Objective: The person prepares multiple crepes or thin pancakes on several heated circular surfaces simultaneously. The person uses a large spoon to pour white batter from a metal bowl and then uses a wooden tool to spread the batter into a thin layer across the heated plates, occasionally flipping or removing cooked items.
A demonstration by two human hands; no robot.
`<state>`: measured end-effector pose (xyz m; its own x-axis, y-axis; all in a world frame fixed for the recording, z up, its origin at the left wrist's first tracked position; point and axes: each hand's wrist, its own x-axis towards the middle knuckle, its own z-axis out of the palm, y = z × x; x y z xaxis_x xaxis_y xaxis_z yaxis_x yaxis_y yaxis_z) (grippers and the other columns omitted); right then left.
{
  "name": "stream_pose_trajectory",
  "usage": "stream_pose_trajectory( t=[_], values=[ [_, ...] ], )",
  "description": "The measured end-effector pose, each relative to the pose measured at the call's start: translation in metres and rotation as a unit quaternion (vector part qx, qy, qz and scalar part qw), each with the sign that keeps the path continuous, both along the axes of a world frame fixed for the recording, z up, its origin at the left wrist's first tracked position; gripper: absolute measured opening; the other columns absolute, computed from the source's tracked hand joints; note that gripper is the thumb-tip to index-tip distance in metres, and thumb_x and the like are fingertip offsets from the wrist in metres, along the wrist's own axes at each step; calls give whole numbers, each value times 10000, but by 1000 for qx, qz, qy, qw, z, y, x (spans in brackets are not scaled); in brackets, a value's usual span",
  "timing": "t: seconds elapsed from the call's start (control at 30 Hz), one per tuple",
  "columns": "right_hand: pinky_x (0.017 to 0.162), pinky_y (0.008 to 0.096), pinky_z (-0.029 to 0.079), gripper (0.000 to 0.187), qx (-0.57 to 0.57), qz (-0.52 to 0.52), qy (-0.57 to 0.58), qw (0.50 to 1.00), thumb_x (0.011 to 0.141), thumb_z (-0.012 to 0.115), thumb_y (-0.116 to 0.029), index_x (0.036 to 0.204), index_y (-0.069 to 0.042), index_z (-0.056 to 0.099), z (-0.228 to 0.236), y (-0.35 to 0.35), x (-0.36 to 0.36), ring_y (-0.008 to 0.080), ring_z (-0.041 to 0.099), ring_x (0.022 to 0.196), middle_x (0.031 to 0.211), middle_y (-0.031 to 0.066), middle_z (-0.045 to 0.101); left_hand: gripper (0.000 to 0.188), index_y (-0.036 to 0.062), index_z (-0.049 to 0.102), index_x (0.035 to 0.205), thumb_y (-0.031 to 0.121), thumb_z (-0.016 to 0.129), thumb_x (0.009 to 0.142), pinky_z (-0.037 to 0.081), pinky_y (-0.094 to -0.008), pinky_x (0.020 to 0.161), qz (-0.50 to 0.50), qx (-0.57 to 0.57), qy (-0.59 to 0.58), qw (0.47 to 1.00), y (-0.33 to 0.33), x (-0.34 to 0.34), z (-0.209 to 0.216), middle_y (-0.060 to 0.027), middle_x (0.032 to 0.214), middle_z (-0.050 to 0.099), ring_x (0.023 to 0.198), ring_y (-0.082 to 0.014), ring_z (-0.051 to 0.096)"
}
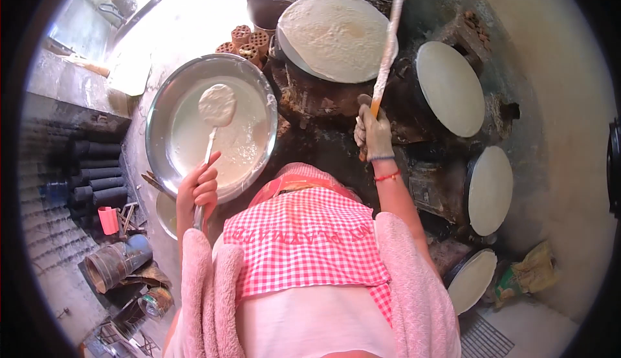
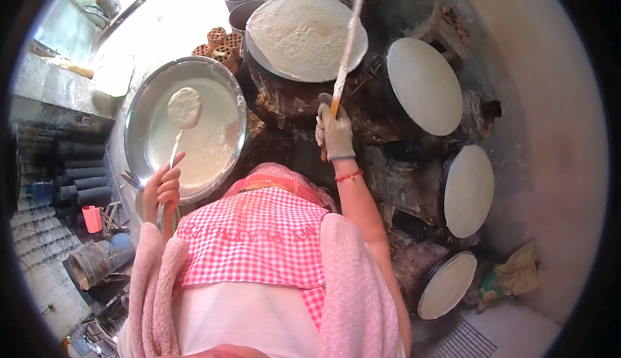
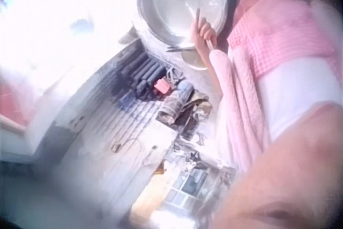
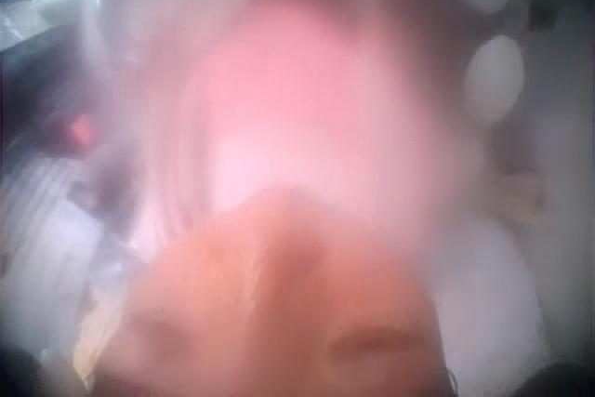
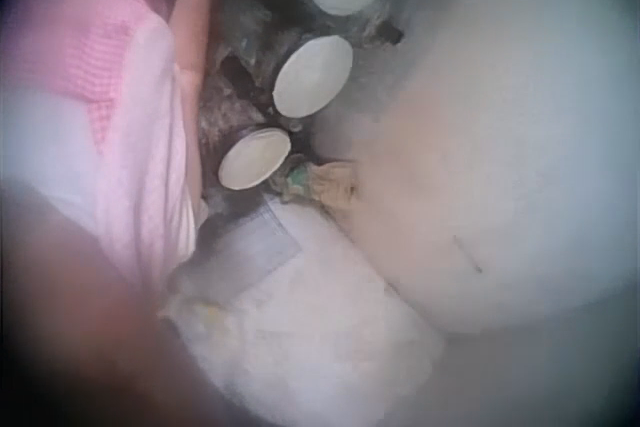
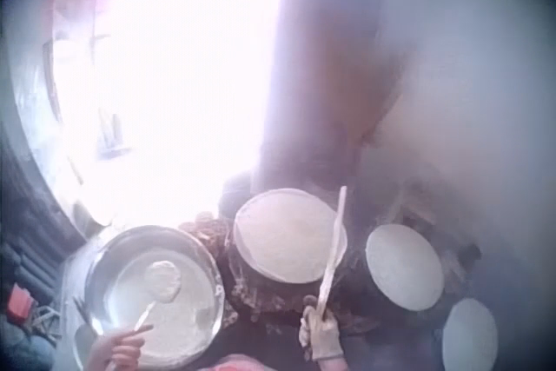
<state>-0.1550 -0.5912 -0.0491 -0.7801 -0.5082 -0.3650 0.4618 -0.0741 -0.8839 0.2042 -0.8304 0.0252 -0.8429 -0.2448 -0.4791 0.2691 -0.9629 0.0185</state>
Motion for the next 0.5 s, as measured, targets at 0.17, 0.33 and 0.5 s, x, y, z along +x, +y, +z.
stream_pose_trajectory(
  t=[0.17, 0.33, 0.5],
  values=[
    [758, 382, 522, 347, 227, 160, 208, 938, 897, 675, -305, 1104, -26, 688, -27, -127, -85, 270, 650, 780, 868, 134, 693, 495, -46, 213, 1568, 205, 256, 1143, 389, -237, 445, 71, 30, 50, 996, -33, 34, -33, -14, 785, 353, 532, -81, 344],
    [941, 442, 529, 515, 338, 288, 425, 789, 815, 706, -351, 1232, -51, 665, -18, -234, -120, 392, 679, 1057, 1091, 231, 712, 451, 15, 325, 1553, 171, 330, 1130, 239, -180, 349, 147, -15, -151, 977, -2, 23, 4, 31, 722, 317, 459, -35, 261],
    [981, 444, 511, 565, 332, 320, 500, 733, 797, 649, -228, 1343, -83, 624, -43, -265, -143, 411, 653, 1128, 1217, 252, 679, 499, 66, 241, 1604, 169, 341, 1126, 249, -194, 323, 119, -275, -190, 935, 24, 32, 89, 37, 672, 302, 399, -21, 197]
  ],
)
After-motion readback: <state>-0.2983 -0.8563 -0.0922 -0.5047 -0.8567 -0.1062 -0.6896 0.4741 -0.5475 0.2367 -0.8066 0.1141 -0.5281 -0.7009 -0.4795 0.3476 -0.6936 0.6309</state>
